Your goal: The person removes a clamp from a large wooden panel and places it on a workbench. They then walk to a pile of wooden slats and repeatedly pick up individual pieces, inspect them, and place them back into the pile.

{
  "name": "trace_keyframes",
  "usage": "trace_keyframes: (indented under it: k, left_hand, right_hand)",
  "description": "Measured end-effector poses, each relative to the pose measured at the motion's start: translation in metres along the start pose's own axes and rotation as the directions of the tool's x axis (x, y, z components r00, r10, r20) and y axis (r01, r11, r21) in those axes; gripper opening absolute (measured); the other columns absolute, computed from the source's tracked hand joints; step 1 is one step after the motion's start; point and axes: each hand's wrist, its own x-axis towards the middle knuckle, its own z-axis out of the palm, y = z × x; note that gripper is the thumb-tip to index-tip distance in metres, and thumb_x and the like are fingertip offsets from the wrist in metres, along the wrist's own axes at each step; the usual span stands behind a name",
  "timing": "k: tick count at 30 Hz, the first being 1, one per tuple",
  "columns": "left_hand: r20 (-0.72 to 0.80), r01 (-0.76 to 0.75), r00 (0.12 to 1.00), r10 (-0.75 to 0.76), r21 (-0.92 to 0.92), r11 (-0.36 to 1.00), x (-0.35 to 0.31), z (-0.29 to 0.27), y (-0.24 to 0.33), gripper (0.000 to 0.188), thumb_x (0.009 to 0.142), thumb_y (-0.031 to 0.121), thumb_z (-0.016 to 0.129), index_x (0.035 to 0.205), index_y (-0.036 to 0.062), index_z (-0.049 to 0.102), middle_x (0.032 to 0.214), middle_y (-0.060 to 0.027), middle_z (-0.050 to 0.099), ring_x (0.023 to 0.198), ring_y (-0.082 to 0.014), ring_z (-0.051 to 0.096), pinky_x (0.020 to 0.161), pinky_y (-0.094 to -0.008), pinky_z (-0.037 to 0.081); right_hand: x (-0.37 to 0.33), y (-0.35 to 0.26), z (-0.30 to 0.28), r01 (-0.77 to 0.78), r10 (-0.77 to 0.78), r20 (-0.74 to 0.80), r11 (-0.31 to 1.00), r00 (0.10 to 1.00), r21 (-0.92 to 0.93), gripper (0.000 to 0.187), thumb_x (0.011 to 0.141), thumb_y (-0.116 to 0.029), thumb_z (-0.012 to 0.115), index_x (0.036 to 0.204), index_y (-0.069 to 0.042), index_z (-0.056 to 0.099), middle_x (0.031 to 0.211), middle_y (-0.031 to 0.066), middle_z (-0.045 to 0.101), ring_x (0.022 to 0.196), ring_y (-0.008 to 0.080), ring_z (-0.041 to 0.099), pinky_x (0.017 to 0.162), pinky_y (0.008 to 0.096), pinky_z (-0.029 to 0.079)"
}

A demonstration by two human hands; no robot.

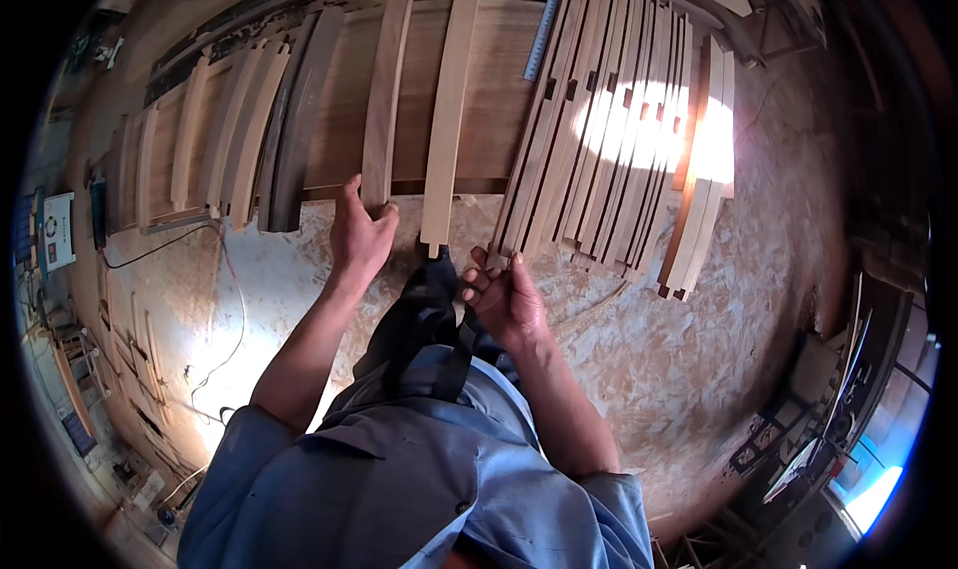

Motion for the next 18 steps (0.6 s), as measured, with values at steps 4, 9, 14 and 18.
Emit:
trace_keyframes:
  k: [4,9,14,18]
  left_hand:
    - [0.015,-0.035,0.999,0.037,-0.118,0.992,0.001,-0.004,-0.002,0.061,0.081,0.018,0.066,0.132,-0.0014,0.039,0.121,-0.0238,0.053,0.107,-0.0397,0.056,0.09,-0.0445,0.046]
    - [-0.201,-0.622,0.753,0.626,0.09,0.778,-0.011,-0.033,0.037,0.054,0.08,0.011,0.066,0.129,0.0006,0.045,0.113,-0.0193,0.058,0.093,-0.0365,0.059,0.081,-0.0448,0.049]
    - [0.392,-0.21,0.844,0.365,-0.384,0.899,-0.037,-0.003,0.069,0.056,0.088,0.017,0.065,0.134,-0.004,0.041,0.109,-0.016,0.063,0.077,-0.0152,0.063,0.066,-0.0291,0.054]
    - [0.667,0.271,0.738,0.105,-0.435,0.858,-0.038,0.031,0.078,0.056,0.089,0.025,0.063,0.133,-0.0012,0.04,0.1,-0.0104,0.062,0.084,-0.0137,0.06,0.071,-0.03,0.051]
  right_hand:
    - [0.007,0.004,-0.012,-0.02,0.013,-0.091,0.997,0.996,-0.073,0.04,0.097,-0.045,0.045,0.103,-0.007,0.057,0.1,0.01,0.064,0.09,0.0234,0.061,0.076,0.0393,0.049]
    - [-0.009,0.012,0.007,-0.141,0.14,0.049,0.99,0.989,0.018,0.047,0.098,-0.049,0.04,0.109,-0.006,0.055,0.096,0.0086,0.064,0.086,0.024,0.06,0.075,0.039,0.047]
    - [-0.016,0.011,0.016,-0.235,0.236,0.131,0.972,0.963,-0.026,0.054,0.098,-0.049,0.038,0.114,-0.001,0.055,0.099,0.0108,0.064,0.088,0.0249,0.061,0.078,0.0379,0.047]
    - [-0.017,0.005,0.013,-0.258,0.279,0.097,0.948,0.955,-0.185,0.055,0.099,-0.047,0.036,0.116,0.002,0.053,0.104,0.0155,0.062,0.09,0.0256,0.061,0.079,0.0381,0.049]
